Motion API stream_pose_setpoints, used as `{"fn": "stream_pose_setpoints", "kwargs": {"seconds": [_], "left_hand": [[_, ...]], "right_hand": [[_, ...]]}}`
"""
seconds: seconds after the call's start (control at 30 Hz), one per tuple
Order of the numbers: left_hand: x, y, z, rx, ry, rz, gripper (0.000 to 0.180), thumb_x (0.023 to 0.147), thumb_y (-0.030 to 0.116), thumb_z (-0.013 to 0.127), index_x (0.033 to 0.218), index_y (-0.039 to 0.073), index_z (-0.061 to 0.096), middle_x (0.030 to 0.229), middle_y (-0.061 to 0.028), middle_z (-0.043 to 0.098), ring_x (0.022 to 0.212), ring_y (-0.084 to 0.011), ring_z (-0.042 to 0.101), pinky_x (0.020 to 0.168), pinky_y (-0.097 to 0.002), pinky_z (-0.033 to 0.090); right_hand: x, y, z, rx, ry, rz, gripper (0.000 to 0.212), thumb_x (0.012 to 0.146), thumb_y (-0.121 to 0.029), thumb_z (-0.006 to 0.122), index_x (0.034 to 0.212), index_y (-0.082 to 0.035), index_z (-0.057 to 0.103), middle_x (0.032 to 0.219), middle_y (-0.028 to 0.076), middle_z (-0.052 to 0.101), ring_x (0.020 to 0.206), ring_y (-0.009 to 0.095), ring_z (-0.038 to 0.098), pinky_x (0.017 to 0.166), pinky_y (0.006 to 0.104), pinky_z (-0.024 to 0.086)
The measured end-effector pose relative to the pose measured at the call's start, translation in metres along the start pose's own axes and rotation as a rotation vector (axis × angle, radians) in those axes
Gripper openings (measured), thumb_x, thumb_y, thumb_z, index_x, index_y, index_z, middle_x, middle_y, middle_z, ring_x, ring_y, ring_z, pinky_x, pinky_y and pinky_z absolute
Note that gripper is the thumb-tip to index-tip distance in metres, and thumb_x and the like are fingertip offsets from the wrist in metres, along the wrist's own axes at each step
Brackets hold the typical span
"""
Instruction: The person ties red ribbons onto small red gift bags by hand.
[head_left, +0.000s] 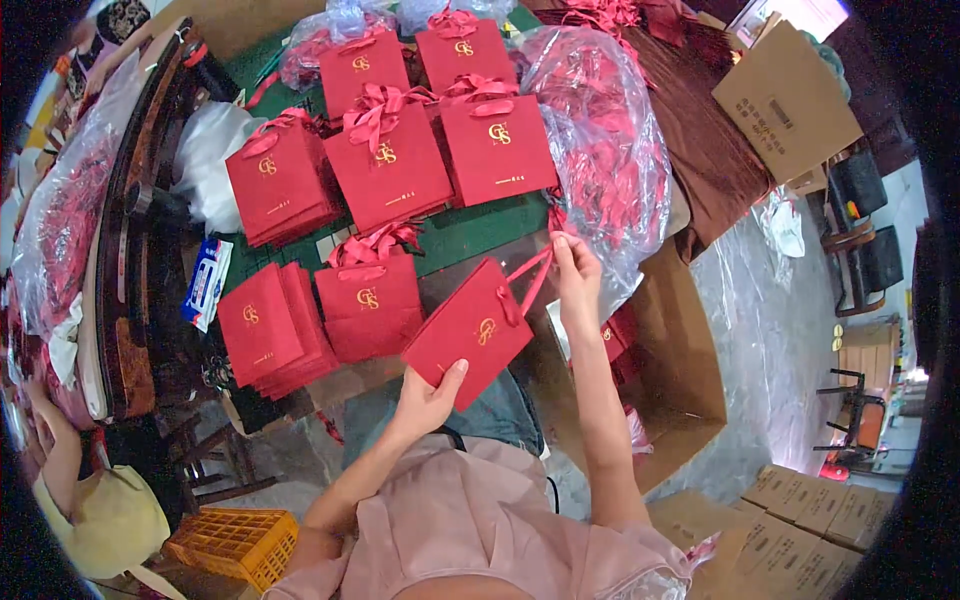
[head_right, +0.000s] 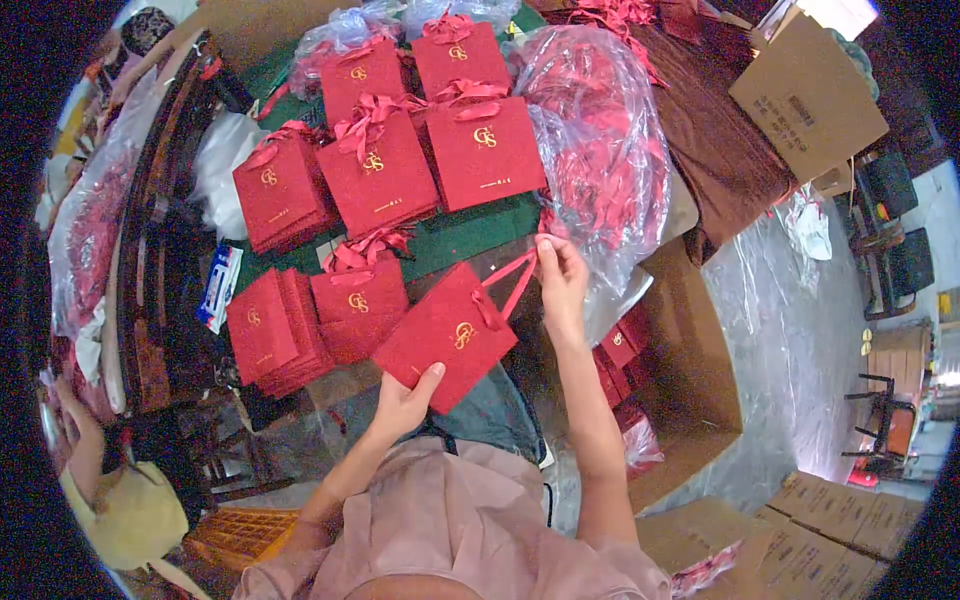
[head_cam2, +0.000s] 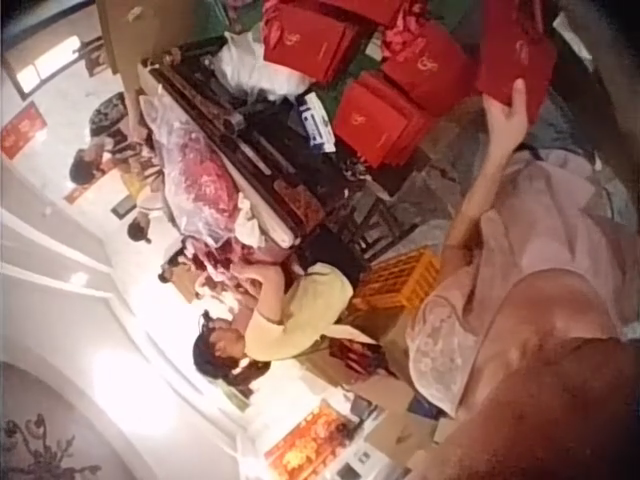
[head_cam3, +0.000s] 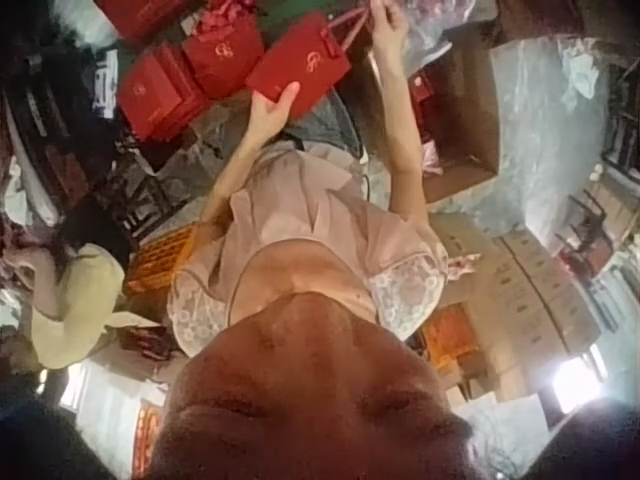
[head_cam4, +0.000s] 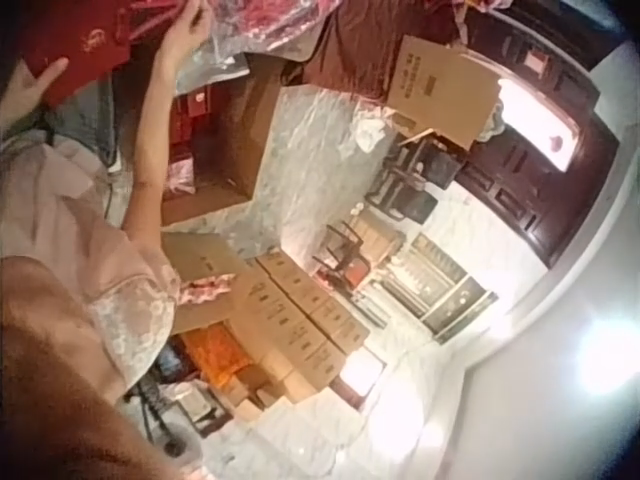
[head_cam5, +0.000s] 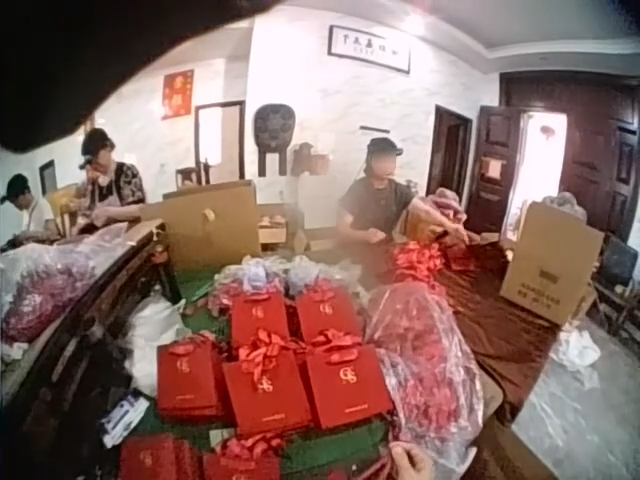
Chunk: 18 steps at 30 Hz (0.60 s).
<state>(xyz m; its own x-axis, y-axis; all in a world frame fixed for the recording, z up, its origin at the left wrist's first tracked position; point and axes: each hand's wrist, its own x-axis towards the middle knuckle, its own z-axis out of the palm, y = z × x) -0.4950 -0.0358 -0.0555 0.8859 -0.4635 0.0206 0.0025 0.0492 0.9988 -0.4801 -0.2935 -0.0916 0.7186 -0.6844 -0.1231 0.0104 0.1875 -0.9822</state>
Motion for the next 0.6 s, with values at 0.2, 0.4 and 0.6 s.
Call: {"fn": "stream_pose_setpoints", "kwargs": {"seconds": [0.2, 0.4, 0.6], "left_hand": [[0.019, 0.012, 0.0, 0.078, 0.059, 0.179, 0.027, 0.094, 0.002, 0.059, 0.121, -0.004, 0.06, 0.111, -0.0109, 0.067, 0.1, -0.0194, 0.064, 0.089, -0.0339, 0.05], [0.035, 0.017, 0.033, 0.857, -0.089, 0.497, 0.073, 0.065, -0.003, 0.066, 0.135, 0.003, 0.05, 0.126, -0.0164, 0.051, 0.117, -0.0366, 0.05, 0.1, -0.046, 0.042], [0.03, -0.034, 0.054, 1.216, -0.203, 0.511, 0.067, 0.074, 0.014, 0.07, 0.137, 0.003, 0.049, 0.129, -0.0149, 0.05, 0.121, -0.0324, 0.049, 0.1, -0.0447, 0.042]], "right_hand": [[0.007, 0.004, -0.039, -0.745, 0.05, -0.52, 0.024, 0.096, -0.007, 0.058, 0.118, -0.006, 0.068, 0.107, 0.011, 0.07, 0.096, 0.021, 0.066, 0.08, 0.0337, 0.051], [0.01, 0.013, -0.047, -1.058, 0.069, -0.664, 0.019, 0.092, -0.006, 0.059, 0.108, -0.01, 0.068, 0.096, 0.018, 0.067, 0.085, 0.039, 0.064, 0.074, 0.0452, 0.051], [0.012, 0.015, -0.05, -1.191, 0.039, -0.598, 0.01, 0.092, -0.011, 0.06, 0.1, -0.007, 0.062, 0.104, 0.018, 0.064, 0.088, 0.041, 0.062, 0.075, 0.0506, 0.049]]}}
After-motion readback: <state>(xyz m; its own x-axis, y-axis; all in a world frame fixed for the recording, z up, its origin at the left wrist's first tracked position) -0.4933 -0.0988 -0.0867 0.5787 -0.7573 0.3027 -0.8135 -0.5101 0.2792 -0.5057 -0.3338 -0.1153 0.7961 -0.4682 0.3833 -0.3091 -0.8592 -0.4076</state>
